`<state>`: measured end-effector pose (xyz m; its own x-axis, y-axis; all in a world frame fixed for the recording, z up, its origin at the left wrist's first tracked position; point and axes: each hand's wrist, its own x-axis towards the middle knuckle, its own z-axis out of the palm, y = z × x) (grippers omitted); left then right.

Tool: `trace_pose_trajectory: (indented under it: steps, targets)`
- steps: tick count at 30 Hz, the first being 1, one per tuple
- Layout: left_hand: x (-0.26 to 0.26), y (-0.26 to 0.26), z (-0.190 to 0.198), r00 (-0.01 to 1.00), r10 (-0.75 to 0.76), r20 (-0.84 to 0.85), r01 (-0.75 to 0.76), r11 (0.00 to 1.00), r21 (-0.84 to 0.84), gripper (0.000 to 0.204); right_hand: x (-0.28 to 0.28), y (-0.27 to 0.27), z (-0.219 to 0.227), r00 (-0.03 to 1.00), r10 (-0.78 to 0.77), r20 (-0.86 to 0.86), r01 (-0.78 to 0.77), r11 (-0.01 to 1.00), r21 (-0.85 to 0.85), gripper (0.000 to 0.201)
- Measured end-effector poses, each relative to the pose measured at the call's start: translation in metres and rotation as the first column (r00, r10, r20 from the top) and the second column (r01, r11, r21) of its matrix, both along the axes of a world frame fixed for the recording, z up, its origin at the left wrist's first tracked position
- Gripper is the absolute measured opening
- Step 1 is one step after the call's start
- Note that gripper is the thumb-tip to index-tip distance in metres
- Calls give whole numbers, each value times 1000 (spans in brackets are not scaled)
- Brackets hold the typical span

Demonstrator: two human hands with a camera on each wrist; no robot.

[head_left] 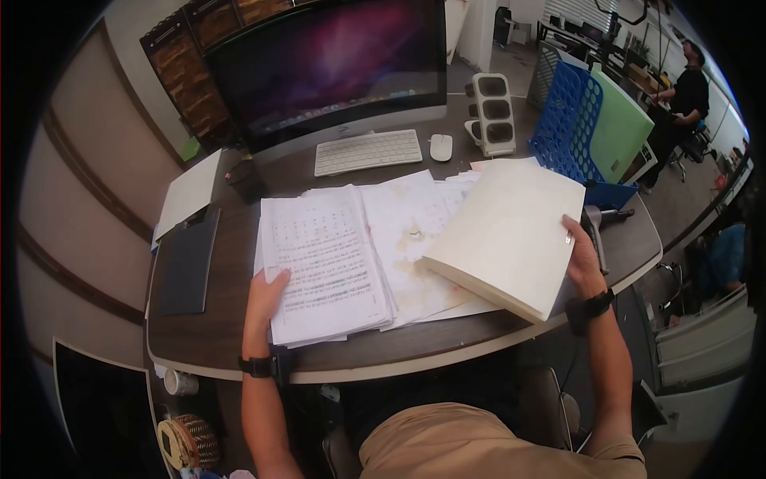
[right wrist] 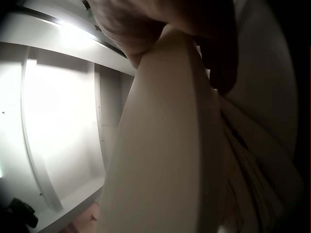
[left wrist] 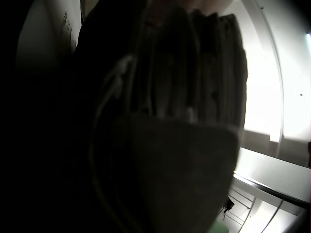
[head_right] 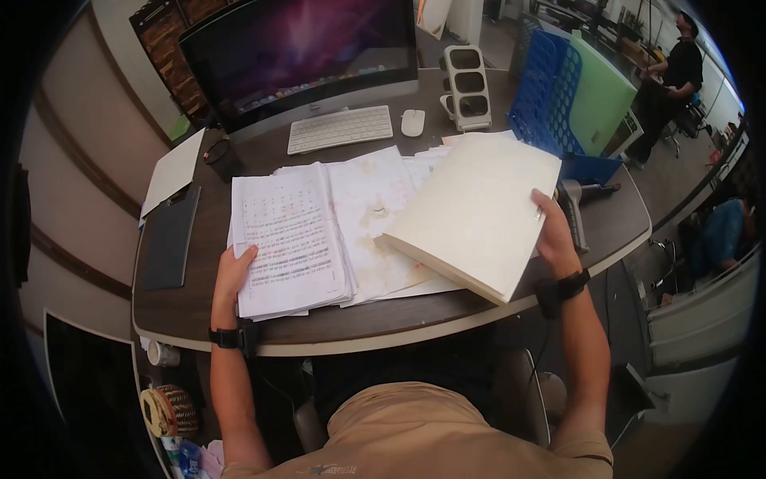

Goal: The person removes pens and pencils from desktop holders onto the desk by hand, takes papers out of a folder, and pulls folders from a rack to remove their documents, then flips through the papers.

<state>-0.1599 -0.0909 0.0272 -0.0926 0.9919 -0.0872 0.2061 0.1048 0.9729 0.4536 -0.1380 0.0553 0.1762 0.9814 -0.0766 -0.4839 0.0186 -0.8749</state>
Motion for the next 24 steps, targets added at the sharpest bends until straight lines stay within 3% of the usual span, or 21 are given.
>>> trace_pose_trajectory:
  steps: [4, 7, 8, 11, 13, 15, 16, 18, 19, 21, 24]
  targets:
    - [-8, 0, -8, 999, 12, -51, -11, 999, 30, 37, 3, -1, 11, 998, 61, -16, -61, 998, 17, 49]
    - [-12, 6, -19, 999, -3, -45, 5, 999, 44, 39, 25, -18, 52, 999, -4, 34, -1, 988, 152, 46]
    - [-14, 8, -23, 1000, -18, -7, 18, 999, 45, 39, 44, -22, 63, 997, -50, -53, 63, 963, 262, 46]
    - [-11, 5, -19, 999, -35, 30, 34, 998, 44, 40, 84, -39, 126, 977, 3, -211, 126, 793, 596, 41]
    - [-14, 6, -23, 999, -21, 26, 20, 999, 41, 40, 107, -47, 180, 976, -144, -164, 218, 597, 772, 39]
    - [-19, 7, -26, 999, -14, -33, 16, 998, 56, 40, 141, -47, 215, 940, -323, -113, 266, 480, 836, 40]
    - [-17, 8, -26, 999, -18, -29, 20, 998, 61, 40, 151, -45, 226, 939, -326, -111, 265, 475, 839, 40]
    - [-14, 5, -23, 1000, -4, -1, 4, 998, 57, 40, 167, -42, 245, 731, -661, -169, 419, 240, 876, 44]
    - [-12, 4, -22, 1000, -6, 1, 6, 998, 59, 40, 178, -38, 249, 731, -662, -168, 418, 238, 877, 44]
    - [-9, 2, -18, 999, -8, 35, 6, 999, 49, 41, 204, -27, 248, 540, -806, -244, 518, 89, 851, 43]
    - [-12, 3, -20, 1000, -21, -12, 22, 997, 75, 41, 257, 2, 214, 456, -878, -144, 479, 106, 872, 42]
